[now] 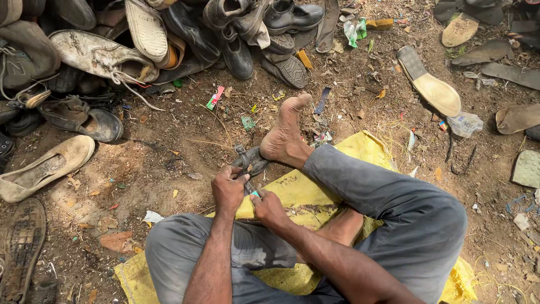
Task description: The person uses a small knife to trim and repair various shoes and sandals while sitting on the ground, handling a black sandal, a white sneaker, and a grey slip-on one at a time.
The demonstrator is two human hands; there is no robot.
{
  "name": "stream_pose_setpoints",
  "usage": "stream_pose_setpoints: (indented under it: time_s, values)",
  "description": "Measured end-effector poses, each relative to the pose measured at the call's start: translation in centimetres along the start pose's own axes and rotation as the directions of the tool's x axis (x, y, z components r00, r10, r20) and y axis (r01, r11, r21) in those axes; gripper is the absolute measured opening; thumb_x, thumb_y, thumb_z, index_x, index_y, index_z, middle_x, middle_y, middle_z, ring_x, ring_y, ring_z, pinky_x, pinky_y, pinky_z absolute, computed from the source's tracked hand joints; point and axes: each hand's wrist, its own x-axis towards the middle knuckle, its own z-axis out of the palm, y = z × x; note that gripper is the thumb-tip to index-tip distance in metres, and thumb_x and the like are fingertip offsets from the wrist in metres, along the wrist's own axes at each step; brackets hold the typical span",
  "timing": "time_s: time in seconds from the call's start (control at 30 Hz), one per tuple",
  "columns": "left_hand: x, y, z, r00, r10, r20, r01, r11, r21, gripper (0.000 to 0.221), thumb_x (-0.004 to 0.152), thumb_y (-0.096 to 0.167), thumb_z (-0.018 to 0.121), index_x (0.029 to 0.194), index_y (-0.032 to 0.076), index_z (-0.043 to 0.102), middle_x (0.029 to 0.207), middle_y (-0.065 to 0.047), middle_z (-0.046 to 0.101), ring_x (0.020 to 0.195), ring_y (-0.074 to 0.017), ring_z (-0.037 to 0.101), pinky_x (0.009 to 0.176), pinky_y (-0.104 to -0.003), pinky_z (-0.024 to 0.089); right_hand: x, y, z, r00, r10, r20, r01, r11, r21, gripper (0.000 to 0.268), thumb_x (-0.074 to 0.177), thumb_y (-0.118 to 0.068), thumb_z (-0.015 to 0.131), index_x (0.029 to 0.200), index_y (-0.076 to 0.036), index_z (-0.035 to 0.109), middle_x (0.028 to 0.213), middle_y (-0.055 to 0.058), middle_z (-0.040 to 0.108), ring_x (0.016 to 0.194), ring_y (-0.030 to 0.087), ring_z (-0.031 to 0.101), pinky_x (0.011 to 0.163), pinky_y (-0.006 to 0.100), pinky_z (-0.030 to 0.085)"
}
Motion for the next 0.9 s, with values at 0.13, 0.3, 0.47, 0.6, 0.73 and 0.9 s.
stream_pose_setpoints:
  time_s: [0.13,0.3,0.47,0.6,0.73,0.9]
  values:
    - [0.2,-0.1,0.3,0.999,0.047,-0.011,-0.048,0.974,-0.223,0.022,0.079,0.001,0.083,0.098,-0.002,0.072,0.090,-0.013,0.079,0.079,-0.0176,0.075,0.070,-0.030,0.058,-4.8,0.5,0.2,0.999,-0.036,0.000,0.036,0.983,-0.181,0.035,0.104,-0.028,0.051,0.101,0.003,0.066,0.083,0.020,0.067,0.079,0.030,0.064,0.074,0.045,0.050]
    - [-0.5,0.4,-0.7,0.999,0.030,0.043,-0.012,0.931,-0.365,0.023,0.081,0.001,0.080,0.102,-0.003,0.070,0.090,-0.011,0.078,0.077,-0.0155,0.073,0.067,-0.029,0.058,-5.2,0.0,1.9,0.983,0.061,0.175,-0.028,0.982,-0.185,0.032,0.101,-0.031,0.056,0.105,-0.003,0.070,0.086,0.017,0.070,0.079,0.031,0.070,0.079,0.045,0.052]
    - [-0.9,3.3,-1.9,0.993,0.074,0.092,-0.069,0.996,-0.058,0.026,0.079,0.005,0.084,0.100,-0.003,0.071,0.090,-0.012,0.078,0.080,-0.0206,0.075,0.070,-0.035,0.058,-5.2,1.3,-1.6,0.965,-0.119,0.234,0.207,0.892,-0.402,0.030,0.102,-0.029,0.060,0.103,0.000,0.070,0.086,0.020,0.067,0.081,0.032,0.064,0.076,0.048,0.049]
    - [-3.1,3.5,-1.7,0.938,0.255,0.236,-0.347,0.712,0.610,0.020,0.083,0.015,0.075,0.099,0.003,0.073,0.096,-0.015,0.074,0.092,-0.0304,0.070,0.083,-0.044,0.054,-6.4,2.3,-8.1,0.971,0.238,0.022,-0.227,0.946,-0.233,0.033,0.101,-0.033,0.056,0.097,-0.002,0.068,0.073,0.011,0.063,0.067,0.023,0.059,0.067,0.042,0.049]
    - [-2.9,2.5,0.4,0.865,0.267,0.425,-0.497,0.345,0.796,0.016,0.096,0.016,0.059,0.100,0.008,0.073,0.104,-0.012,0.071,0.102,-0.0297,0.066,0.089,-0.045,0.050,-7.4,4.8,-11.9,0.976,0.039,-0.213,-0.076,0.983,-0.169,0.035,0.101,-0.032,0.057,0.094,0.000,0.068,0.068,0.011,0.063,0.065,0.019,0.059,0.065,0.040,0.047]
    - [-4.2,1.2,0.6,0.848,0.393,0.356,-0.515,0.449,0.731,0.013,0.094,0.011,0.061,0.103,0.006,0.069,0.106,-0.012,0.069,0.104,-0.0290,0.065,0.092,-0.044,0.050,-8.3,4.5,-11.8,0.986,0.122,-0.117,-0.102,0.981,0.162,0.045,0.104,-0.037,0.052,0.084,0.002,0.062,0.059,0.011,0.054,0.047,0.020,0.051,0.047,0.037,0.040]
